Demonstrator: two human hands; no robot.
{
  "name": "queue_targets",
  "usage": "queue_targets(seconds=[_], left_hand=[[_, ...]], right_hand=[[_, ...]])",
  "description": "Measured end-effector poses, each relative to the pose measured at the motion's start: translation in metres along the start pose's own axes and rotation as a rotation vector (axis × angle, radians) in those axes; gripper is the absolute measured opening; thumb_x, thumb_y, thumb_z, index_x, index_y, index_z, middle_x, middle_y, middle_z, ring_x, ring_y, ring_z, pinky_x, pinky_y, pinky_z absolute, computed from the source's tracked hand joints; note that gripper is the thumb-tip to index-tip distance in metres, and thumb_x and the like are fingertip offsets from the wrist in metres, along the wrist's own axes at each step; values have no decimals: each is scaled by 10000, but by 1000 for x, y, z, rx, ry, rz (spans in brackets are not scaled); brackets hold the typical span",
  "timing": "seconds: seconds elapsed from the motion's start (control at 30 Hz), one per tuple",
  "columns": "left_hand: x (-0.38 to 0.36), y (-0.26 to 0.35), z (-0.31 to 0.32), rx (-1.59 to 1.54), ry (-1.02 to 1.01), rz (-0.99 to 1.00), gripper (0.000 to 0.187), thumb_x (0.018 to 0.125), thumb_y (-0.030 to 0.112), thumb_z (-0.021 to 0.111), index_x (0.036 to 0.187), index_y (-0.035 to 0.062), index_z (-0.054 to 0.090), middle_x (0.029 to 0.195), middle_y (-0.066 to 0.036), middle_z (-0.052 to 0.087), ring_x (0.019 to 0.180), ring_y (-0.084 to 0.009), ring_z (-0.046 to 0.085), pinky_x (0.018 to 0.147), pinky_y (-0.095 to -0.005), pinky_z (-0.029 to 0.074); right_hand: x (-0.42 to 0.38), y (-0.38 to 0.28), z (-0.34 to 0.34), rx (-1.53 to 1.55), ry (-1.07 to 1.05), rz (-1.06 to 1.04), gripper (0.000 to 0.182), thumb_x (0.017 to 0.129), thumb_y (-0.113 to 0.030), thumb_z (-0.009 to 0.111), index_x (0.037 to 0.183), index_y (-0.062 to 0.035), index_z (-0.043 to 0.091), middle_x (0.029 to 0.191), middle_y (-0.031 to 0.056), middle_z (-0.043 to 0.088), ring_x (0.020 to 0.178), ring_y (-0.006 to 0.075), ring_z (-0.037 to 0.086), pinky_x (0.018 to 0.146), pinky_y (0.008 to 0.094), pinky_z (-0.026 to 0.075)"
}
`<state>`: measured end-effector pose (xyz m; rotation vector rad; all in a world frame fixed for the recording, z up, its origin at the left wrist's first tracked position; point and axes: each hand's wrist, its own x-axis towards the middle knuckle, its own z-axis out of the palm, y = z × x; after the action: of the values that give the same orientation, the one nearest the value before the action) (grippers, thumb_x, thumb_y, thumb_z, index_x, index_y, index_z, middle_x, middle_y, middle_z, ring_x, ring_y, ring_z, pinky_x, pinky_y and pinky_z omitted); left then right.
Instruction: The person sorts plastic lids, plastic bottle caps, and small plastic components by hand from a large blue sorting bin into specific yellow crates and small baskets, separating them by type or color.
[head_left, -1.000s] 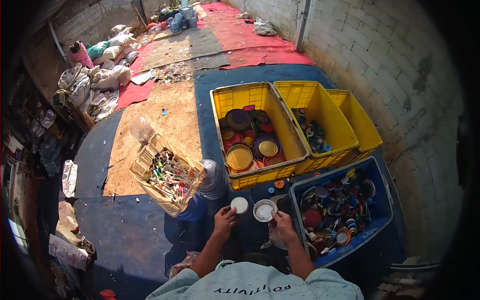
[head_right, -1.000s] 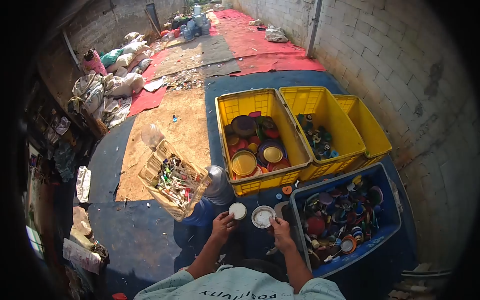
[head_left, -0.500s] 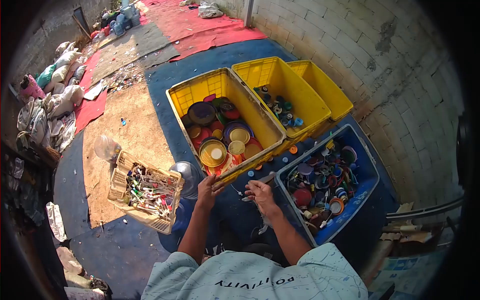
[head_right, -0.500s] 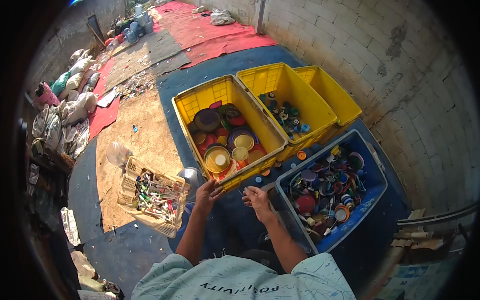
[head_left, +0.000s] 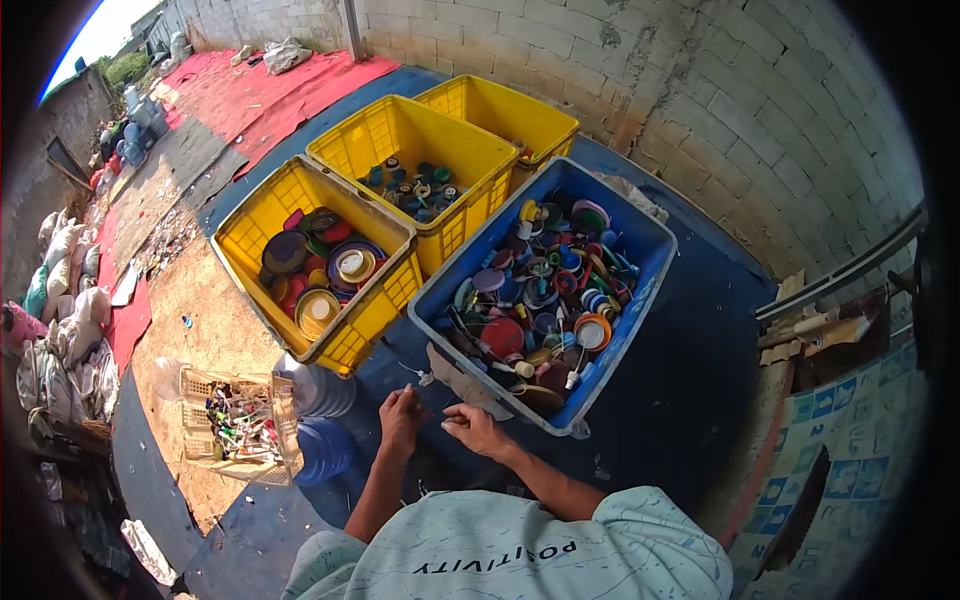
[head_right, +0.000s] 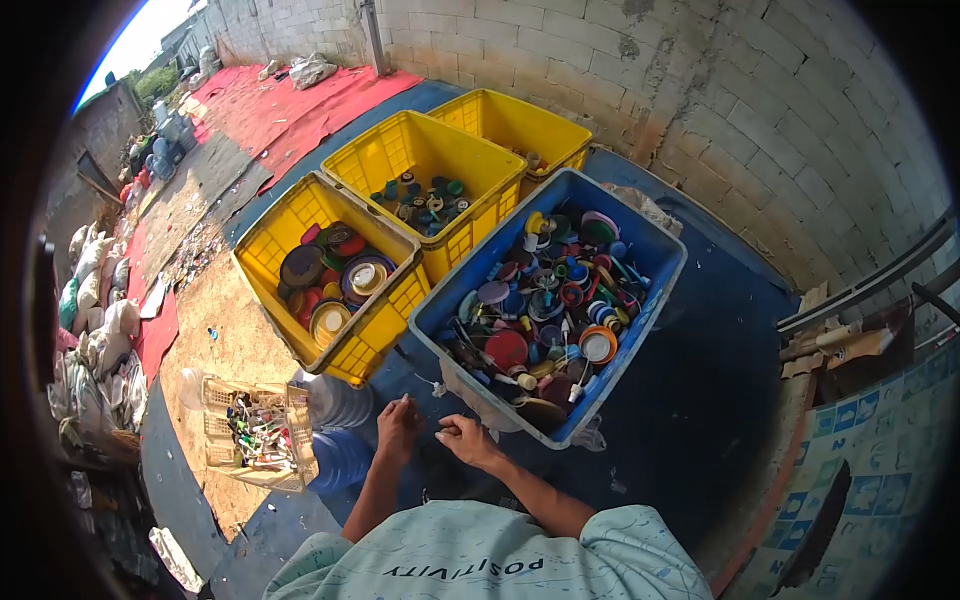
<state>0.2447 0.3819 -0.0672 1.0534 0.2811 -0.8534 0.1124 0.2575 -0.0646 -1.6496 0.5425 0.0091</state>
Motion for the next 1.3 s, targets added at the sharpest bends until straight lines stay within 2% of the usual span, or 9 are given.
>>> queue_targets(seconds=[0.13,0.17,0.3,0.43,0.67,0.9,1.0,1.1,1.3], left_hand=[[-11,-21,89,60,47,236,185,910,251,625,826,95,575,708,17,544,605,-93,541,588,-266,479],[-18,-33,103,59,53,284,192,908,254,628,804,104,566,706,20,537,599,-94,542,581,-268,478],[-50,-117,191,51,19,182,229,941,245,583,776,88,564,665,16,534,579,-81,518,566,-256,463],[-66,-152,234,146,-23,138,251,950,270,574,780,87,554,643,16,509,551,-69,480,541,-249,444],[-34,-144,247,57,25,208,288,969,283,543,766,78,541,630,14,491,536,-69,474,544,-241,453],[20,-140,264,-179,155,199,256,961,279,554,830,62,592,612,35,465,507,-42,422,538,-242,530],[27,-137,271,-240,192,228,254,953,283,568,832,61,598,615,46,457,530,-48,419,524,-202,445],[32,-139,268,-302,247,237,226,953,252,566,841,58,601,625,37,470,504,-41,427,529,-260,554],[14,-128,259,-304,392,277,165,942,231,584,893,76,611,695,27,533,563,-51,486,566,-247,494]], right_hand=[[-54,12,-95,100,-54,-56,361,884,-185,639,1182,9,579,979,54,658,799,89,590,691,238,479],[-77,10,-130,189,-57,54,364,888,-192,634,1190,2,576,985,53,658,796,87,591,684,231,472],[-163,22,-250,498,133,224,285,906,-183,611,1153,-40,596,956,45,656,722,69,571,650,214,460],[-174,30,-305,822,355,147,194,929,-122,576,1102,-41,605,880,37,637,705,68,582,618,199,471],[-81,10,-330,1141,103,127,144,938,-102,553,1053,-28,596,814,48,634,664,105,601,586,244,498],[36,11,-352,1150,-39,402,200,949,-207,542,1024,-31,598,844,48,643,741,157,617,645,288,515],[92,25,-352,1151,-43,563,240,948,-258,533,975,-29,600,856,66,638,754,190,617,653,310,520],[150,33,-343,1061,-37,618,314,947,-317,527,955,-9,587,864,81,627,768,217,614,657,335,522],[236,43,-329,999,-9,823,497,919,-440,544,999,51,533,922,127,588,792,248,599,632,338,519]])
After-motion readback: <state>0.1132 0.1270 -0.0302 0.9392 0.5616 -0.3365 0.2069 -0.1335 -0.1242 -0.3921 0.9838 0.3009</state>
